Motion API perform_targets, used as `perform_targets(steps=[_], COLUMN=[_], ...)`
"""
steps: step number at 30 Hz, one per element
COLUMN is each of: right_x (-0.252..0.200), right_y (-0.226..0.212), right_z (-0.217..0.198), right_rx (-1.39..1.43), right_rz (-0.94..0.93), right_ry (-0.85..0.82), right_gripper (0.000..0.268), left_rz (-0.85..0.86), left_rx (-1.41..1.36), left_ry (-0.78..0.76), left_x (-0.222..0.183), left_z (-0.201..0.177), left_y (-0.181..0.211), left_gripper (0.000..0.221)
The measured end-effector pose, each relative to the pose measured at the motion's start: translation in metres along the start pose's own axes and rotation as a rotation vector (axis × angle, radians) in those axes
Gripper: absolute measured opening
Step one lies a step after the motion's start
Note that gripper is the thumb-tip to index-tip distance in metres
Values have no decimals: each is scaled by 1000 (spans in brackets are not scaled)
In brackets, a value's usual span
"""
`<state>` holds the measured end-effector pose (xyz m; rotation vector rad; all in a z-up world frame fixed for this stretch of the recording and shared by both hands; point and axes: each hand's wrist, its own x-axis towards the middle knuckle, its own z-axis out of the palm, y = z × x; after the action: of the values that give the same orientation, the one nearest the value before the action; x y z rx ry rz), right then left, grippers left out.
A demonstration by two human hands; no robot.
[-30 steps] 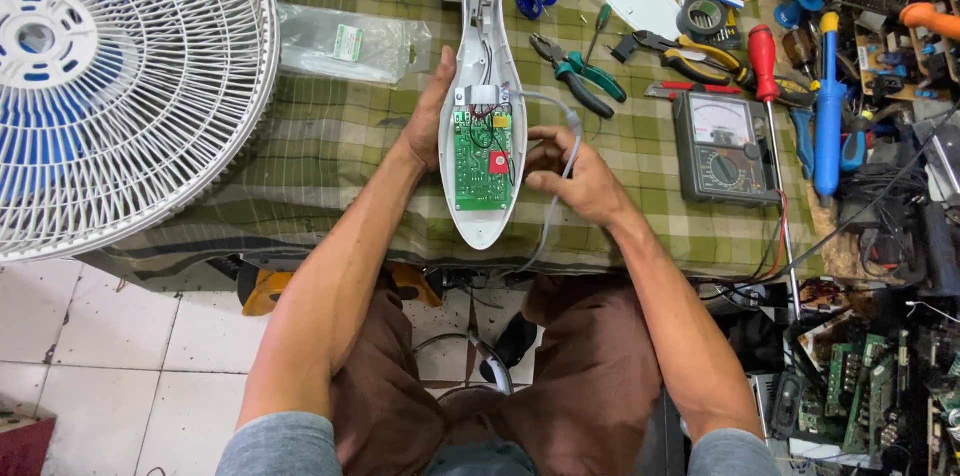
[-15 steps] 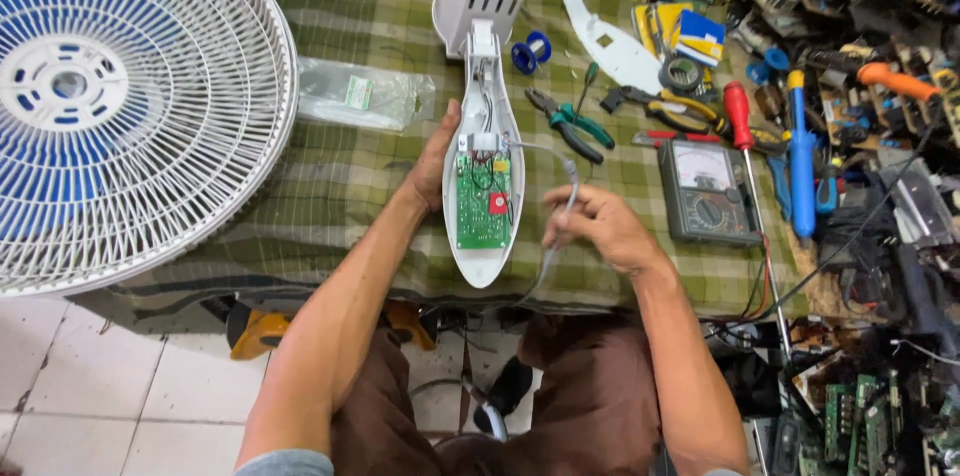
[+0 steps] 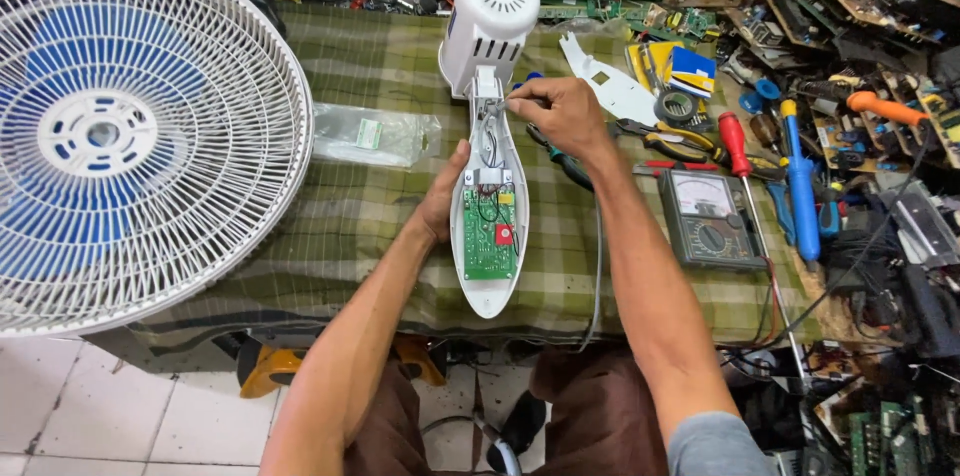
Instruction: Final testing and inspection of a circuit board and its wiring inside an appliance housing on a repair bench.
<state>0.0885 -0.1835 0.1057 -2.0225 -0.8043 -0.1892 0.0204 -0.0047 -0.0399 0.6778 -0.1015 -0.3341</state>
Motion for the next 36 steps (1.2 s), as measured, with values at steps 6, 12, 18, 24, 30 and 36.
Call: perform_targets(steps=[6, 12, 18, 24, 30, 36], right_x=[3, 3, 10, 2, -23, -79], right_y=[-8, 9, 53, 40, 25, 22], right_z=[2, 6, 21, 3, -16, -8], right_rx=[-15, 43, 361, 407, 179, 41], right_rz=[-79, -206, -124, -35, 59, 167], right_ry=[-23, 14, 20, -15, -80, -9], right_gripper=[12, 11, 14, 19, 37, 51], left_rz=[47, 125, 119, 125, 140, 166], left_rx=[34, 204, 282, 329, 311, 327], left_ry=[10, 55, 162, 177, 175, 170], left_x=[-10, -22, -28, -28, -26, 16], left_z=[11, 28, 42, 52, 47, -30], left_y=[9, 26, 32, 32, 26, 5], left_gripper=[63, 61, 60, 60, 59, 61])
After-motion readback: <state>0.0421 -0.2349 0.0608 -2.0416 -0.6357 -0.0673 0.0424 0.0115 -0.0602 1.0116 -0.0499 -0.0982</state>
